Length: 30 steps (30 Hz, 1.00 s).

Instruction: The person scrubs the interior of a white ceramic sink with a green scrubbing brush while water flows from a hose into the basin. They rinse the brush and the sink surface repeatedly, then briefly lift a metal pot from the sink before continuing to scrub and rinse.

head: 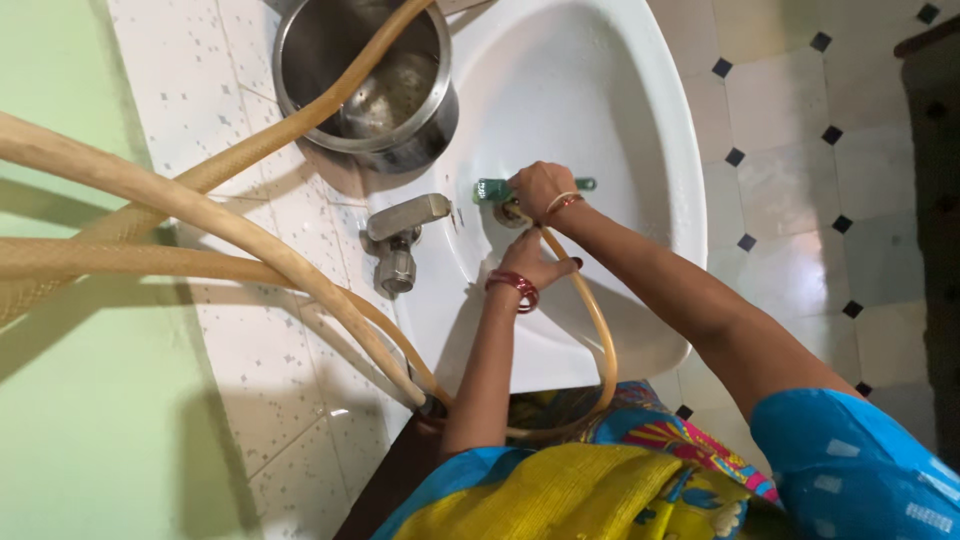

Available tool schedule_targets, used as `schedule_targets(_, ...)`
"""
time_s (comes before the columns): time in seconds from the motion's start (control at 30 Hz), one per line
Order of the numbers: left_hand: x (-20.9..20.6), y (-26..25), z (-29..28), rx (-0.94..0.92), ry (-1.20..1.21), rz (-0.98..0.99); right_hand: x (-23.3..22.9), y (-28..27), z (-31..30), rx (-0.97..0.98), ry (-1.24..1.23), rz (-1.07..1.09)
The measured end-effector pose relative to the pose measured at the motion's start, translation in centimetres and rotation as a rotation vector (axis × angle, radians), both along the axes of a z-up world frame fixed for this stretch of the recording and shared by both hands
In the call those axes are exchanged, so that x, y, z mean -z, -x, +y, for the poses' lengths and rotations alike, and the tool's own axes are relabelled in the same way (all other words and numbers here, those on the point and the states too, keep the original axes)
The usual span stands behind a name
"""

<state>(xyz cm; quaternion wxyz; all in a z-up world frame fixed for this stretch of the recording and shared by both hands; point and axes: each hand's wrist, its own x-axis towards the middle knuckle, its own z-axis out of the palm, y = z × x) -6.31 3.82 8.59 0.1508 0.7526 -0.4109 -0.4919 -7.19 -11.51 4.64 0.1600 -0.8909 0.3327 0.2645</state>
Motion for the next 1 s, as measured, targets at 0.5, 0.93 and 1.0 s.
schedule_targets(0.5,-1.0,-3.1,0.2,-0.190,0.120,-0.034,-10.5,18.3,-2.7,0.128,0.228,-0.159)
schedule_targets(0.93,0.5,1.6,0.6,-0.027,0.197,-0.111,-7.4,13.0,-10.8,0.244,0.215,-0.156)
schedule_targets(1.0,0.6,0.9,0.9,-0.031,0.300,-0.138,-4.8,7.7,-12.7,0.313,0.496,-0.670)
